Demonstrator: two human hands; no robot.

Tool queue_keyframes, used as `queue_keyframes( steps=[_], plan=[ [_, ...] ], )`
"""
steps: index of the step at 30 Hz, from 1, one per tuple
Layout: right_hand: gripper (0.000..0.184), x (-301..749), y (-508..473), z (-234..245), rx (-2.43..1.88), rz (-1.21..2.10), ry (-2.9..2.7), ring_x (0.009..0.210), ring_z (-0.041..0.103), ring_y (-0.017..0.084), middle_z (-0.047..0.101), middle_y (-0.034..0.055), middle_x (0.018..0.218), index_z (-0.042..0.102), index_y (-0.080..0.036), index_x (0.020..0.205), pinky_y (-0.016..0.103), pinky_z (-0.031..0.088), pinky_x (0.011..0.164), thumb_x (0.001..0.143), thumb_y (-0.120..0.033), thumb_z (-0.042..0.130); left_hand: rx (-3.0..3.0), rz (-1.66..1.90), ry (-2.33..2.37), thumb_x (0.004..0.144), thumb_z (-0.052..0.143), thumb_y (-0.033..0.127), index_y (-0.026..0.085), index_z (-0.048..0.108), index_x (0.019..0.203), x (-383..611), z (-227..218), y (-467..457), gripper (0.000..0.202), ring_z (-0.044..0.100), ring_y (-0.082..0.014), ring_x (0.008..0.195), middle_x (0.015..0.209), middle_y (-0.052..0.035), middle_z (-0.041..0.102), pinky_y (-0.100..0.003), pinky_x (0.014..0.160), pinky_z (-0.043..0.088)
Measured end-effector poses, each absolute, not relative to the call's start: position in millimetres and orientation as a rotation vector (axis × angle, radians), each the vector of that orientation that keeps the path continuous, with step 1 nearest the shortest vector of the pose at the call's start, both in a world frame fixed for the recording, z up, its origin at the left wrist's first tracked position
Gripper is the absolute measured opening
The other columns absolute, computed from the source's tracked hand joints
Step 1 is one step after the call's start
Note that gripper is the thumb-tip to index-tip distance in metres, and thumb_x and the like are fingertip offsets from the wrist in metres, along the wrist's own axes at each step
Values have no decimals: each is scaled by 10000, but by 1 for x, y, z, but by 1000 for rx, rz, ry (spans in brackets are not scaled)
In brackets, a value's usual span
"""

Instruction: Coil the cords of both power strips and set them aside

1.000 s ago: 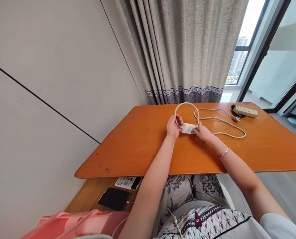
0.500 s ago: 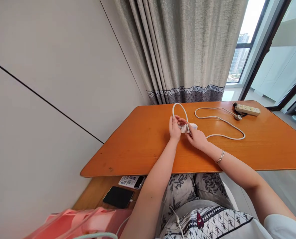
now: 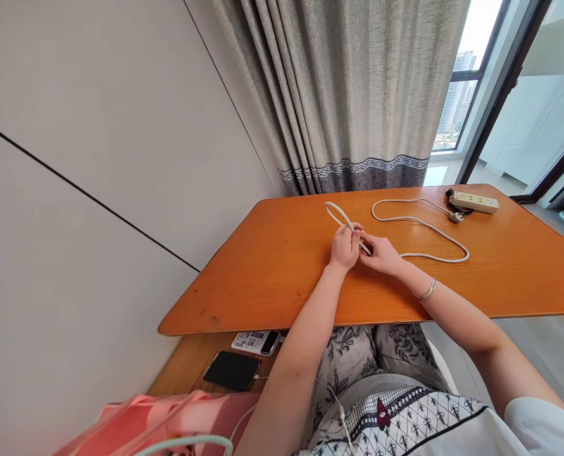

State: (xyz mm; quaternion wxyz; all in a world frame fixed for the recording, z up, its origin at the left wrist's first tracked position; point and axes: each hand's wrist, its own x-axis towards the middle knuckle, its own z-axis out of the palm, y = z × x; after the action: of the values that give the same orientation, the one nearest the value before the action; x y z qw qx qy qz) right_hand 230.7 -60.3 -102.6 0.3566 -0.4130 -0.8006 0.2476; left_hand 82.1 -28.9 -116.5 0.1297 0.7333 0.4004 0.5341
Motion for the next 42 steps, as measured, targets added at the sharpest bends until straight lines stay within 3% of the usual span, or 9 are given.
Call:
queue_keyframes(
  steps=[6, 13, 19, 21, 25, 31, 34, 37, 42],
  plan=[
    [599, 249, -55, -94, -943, 732, -2055, 611, 509, 94, 638, 15, 935, 469, -151, 1365, 230, 416, 629, 775, -185, 565, 1766, 1584, 1082, 999, 441, 486, 230, 591, 937, 82, -118, -26, 303, 607, -175, 647, 737, -29, 643, -306, 661, 490],
    [346, 269, -50, -88, -1062, 436, -2204, 677, 542, 122, 687, 49, 943, 675, -172, 1191, 251, 409, 673, 856, -187, 593, 1437, 1560, 906, 955, 581, 485, 206, 630, 819, 92, -111, -29, 314, 544, -120, 590, 662, -3, 600, -234, 571, 442],
    [243, 290, -36, -87, -1145, 331, -2064, 678, 541, 142, 680, 39, 832, 754, -180, 1038, 262, 389, 664, 806, -207, 688, 997, 1680, 767, 982, 541, 470, 203, 552, 739, 81, -98, -24, 361, 369, -87, 430, 483, 51, 417, -194, 439, 323],
    [260, 292, -34, -88, -1077, 439, -1977, 624, 483, 128, 615, -2, 714, 762, -170, 990, 255, 366, 624, 773, -311, 743, 949, 1637, 699, 1011, 483, 432, 205, 548, 726, 78, -93, -25, 371, 338, -90, 411, 432, 65, 359, -198, 485, 398],
    [355, 288, -38, -86, -920, 716, -1967, 580, 403, 106, 496, -49, 591, 761, -158, 823, 249, 316, 577, 708, -493, 783, 944, 1412, 592, 1037, 439, 396, 203, 556, 693, 80, -87, -36, 411, 300, -83, 395, 391, 92, 261, -268, 738, 545],
    [324, 287, -42, -80, -926, 781, -1876, 603, 441, 115, 541, -33, 612, 711, -171, 701, 261, 369, 597, 683, -478, 813, 864, 1061, 533, 1076, 279, 385, 190, 560, 645, 89, -84, -50, 550, 190, -87, 379, 382, 97, 149, -266, 661, 525],
    [301, 292, -33, -83, -942, 666, -1670, 795, 581, 167, 676, 31, 825, 715, -182, 797, 311, 476, 771, 679, -439, 818, 832, 879, 502, 1069, 148, 479, 170, 569, 625, 92, -84, -54, 686, 121, -77, 370, 396, 102, 88, -243, 575, 477],
    [408, 294, -25, -89, -957, 822, -1567, 1001, 626, 202, 705, 90, 1083, 701, -182, 981, 353, 499, 910, 686, -443, 805, 800, 813, 481, 1016, 44, 602, 161, 573, 640, 93, -84, -56, 784, 82, -77, 374, 415, 106, 60, -209, 466, 389],
    [465, 294, -28, -90, -975, 1212, -1695, 939, 625, 163, 694, 96, 1146, 686, -161, 1150, 307, 520, 824, 807, -474, 710, 701, 896, 501, 1018, 238, 622, 168, 465, 605, 89, -85, -51, 654, 86, -49, 360, 439, 117, 87, -147, 404, 283]
  ],
)
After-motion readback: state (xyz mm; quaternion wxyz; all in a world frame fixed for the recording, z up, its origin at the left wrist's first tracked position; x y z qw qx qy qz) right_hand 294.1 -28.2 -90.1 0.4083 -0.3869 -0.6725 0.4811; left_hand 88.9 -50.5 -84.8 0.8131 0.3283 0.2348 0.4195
